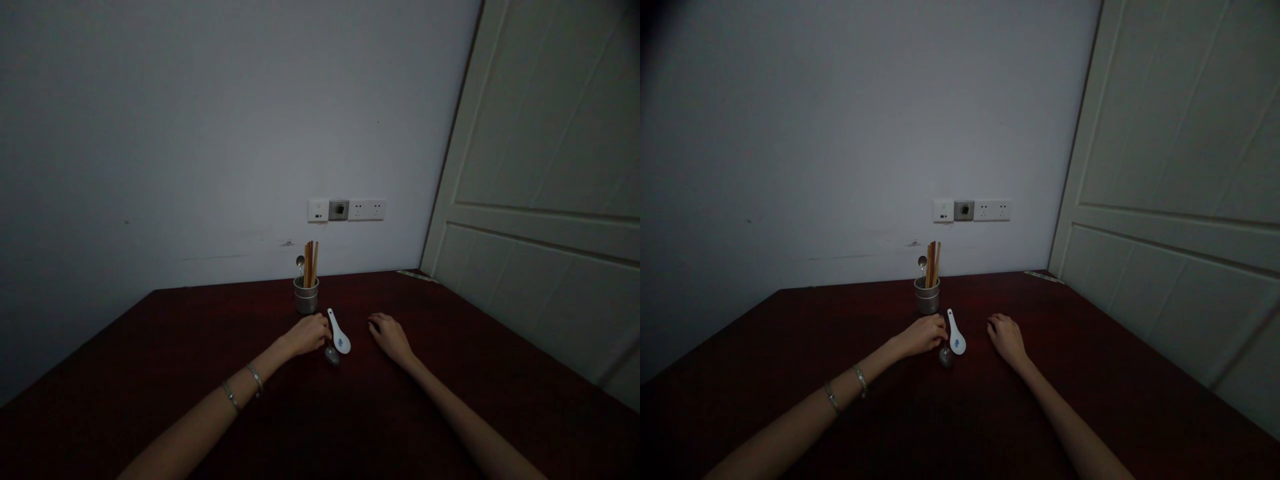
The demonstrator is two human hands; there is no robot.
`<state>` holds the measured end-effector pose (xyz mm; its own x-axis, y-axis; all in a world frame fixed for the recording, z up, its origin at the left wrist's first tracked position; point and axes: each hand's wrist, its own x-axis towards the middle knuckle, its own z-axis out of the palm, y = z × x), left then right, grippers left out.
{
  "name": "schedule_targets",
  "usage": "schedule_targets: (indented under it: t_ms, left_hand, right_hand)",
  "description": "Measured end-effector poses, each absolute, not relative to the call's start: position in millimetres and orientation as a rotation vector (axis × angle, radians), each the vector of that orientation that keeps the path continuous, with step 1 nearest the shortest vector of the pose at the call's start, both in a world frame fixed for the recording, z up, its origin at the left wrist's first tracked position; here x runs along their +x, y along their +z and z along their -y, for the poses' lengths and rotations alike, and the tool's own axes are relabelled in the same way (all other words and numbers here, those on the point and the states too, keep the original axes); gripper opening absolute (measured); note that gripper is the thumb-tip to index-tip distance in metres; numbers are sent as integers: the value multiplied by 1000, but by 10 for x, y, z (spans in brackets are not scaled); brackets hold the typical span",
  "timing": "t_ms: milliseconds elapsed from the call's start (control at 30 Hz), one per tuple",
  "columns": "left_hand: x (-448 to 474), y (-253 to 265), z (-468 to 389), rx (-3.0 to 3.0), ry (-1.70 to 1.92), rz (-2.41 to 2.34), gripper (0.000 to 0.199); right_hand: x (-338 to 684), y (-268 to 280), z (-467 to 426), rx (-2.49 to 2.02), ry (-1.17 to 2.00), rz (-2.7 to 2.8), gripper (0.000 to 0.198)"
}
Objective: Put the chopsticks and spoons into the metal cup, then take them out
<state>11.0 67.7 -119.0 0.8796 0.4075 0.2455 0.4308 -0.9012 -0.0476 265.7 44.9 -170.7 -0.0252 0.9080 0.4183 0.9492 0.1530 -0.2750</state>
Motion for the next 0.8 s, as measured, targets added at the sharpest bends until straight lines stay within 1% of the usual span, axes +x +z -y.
schedule_targets:
  t_ms: [367,800]
  left_hand:
    - [149,-1133,-627,-2863,-257,472,12]
    - [67,-1125,-605,-2754,-219,392,8]
  right_hand:
    - [2635,-1673,-434,-1797,-119,1944,32]
    - [2658,-1712,-453,-1830,-153,1959,33]
